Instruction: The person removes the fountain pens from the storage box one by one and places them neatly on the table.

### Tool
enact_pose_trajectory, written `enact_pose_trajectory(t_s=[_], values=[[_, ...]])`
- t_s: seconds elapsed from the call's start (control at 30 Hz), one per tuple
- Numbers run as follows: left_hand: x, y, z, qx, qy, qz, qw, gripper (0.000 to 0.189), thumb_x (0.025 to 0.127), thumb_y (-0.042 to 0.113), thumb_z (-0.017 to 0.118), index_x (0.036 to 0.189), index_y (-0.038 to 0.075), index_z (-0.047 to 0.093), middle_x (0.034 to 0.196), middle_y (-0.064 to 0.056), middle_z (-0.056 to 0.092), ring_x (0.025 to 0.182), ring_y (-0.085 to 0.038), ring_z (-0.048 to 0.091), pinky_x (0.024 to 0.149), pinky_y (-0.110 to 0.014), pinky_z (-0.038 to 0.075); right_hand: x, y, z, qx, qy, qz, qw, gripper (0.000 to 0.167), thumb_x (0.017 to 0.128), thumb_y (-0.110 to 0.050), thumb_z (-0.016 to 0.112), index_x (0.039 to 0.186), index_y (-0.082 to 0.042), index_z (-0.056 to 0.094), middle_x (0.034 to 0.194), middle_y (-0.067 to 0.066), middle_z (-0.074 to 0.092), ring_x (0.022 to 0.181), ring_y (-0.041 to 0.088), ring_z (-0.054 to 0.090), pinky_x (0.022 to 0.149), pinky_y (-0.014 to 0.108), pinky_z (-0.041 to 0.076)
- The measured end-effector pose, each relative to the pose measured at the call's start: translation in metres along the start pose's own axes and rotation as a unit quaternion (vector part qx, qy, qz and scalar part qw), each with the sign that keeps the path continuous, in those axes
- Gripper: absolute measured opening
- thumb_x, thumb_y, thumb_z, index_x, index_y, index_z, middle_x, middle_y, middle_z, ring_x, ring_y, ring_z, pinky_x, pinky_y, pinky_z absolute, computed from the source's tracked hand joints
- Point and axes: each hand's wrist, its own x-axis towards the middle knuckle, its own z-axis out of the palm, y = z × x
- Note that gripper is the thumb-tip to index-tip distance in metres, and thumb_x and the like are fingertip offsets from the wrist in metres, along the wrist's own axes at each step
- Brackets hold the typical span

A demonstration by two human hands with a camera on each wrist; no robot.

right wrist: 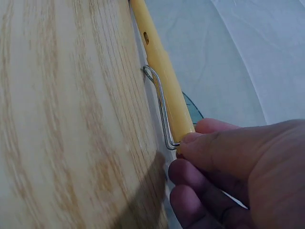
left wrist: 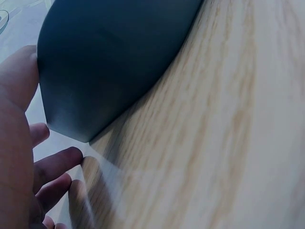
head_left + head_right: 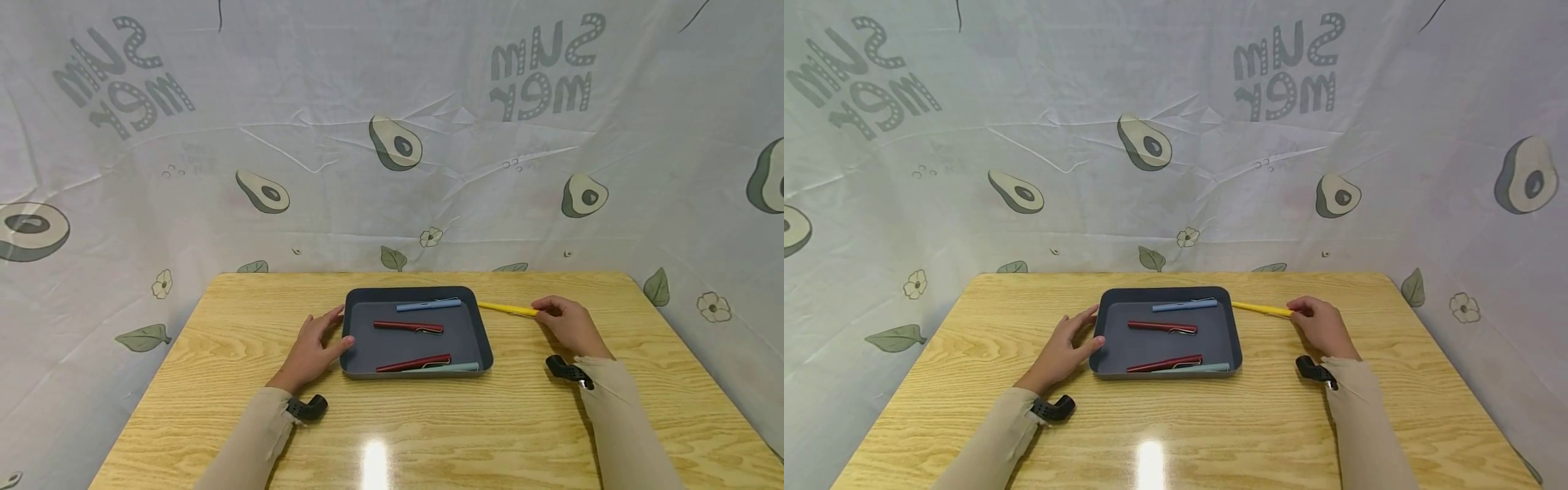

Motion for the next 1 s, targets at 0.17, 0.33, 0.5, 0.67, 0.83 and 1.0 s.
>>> enact_pose_trajectory(t_s=[0.17,0.33,0.5,0.67,0.83,1.0], values=[[0.000,0.000,-0.001,-0.001,0.000,0.002,1.0000,0.075,0.098,0.043,0.071,0.162,0.020,0.038,0.149,-0.010,0.058,0.147,-0.031,0.043,0.128,-0.058,0.003,-0.001,-0.004,-0.002,0.006,0.011,0.006,0.9999,0.027,0.105,-0.012,0.060,0.128,0.001,0.066,0.120,0.023,0.067,0.106,0.038,0.063,0.084,0.047,0.056],[0.000,0.001,-0.001,-0.005,0.003,0.009,0.9999,0.075,0.098,0.042,0.072,0.161,0.018,0.040,0.149,-0.009,0.058,0.146,-0.031,0.044,0.127,-0.060,0.003,-0.001,-0.007,-0.004,0.017,0.019,0.016,0.9995,0.029,0.106,-0.014,0.059,0.129,0.002,0.065,0.114,0.022,0.067,0.098,0.034,0.064,0.067,0.029,0.055],[0.001,0.000,0.000,0.000,0.004,0.010,0.9999,0.075,0.098,0.044,0.071,0.161,0.020,0.040,0.150,-0.009,0.057,0.146,-0.031,0.044,0.127,-0.062,0.004,-0.003,-0.010,-0.006,0.011,0.021,0.005,0.9997,0.029,0.107,-0.016,0.060,0.129,0.001,0.066,0.116,0.021,0.068,0.102,0.035,0.064,0.070,0.031,0.054],[0.002,-0.002,0.001,0.002,0.001,0.010,0.9999,0.075,0.098,0.044,0.071,0.161,0.020,0.040,0.151,-0.008,0.057,0.146,-0.030,0.045,0.127,-0.062,0.004,-0.004,-0.016,-0.008,0.002,0.026,-0.025,0.9993,0.029,0.106,-0.018,0.062,0.128,0.000,0.066,0.117,0.020,0.068,0.108,0.039,0.062,0.075,0.037,0.053],[0.001,-0.001,0.000,-0.004,-0.001,0.010,0.9999,0.075,0.098,0.043,0.072,0.161,0.020,0.040,0.151,-0.009,0.056,0.146,-0.030,0.045,0.127,-0.061,0.003,-0.004,-0.030,-0.009,0.000,0.026,-0.040,0.9988,0.031,0.105,-0.020,0.065,0.128,0.000,0.067,0.120,0.021,0.069,0.111,0.041,0.062,0.083,0.050,0.056],[0.000,0.001,-0.002,-0.003,-0.002,0.010,0.9999,0.075,0.098,0.043,0.072,0.161,0.019,0.040,0.151,-0.009,0.056,0.145,-0.030,0.046,0.127,-0.061,0.003,-0.005,-0.043,-0.009,-0.002,0.031,-0.053,0.9981,0.032,0.105,-0.024,0.065,0.126,0.000,0.067,0.121,0.022,0.069,0.112,0.041,0.063,0.091,0.059,0.054]])
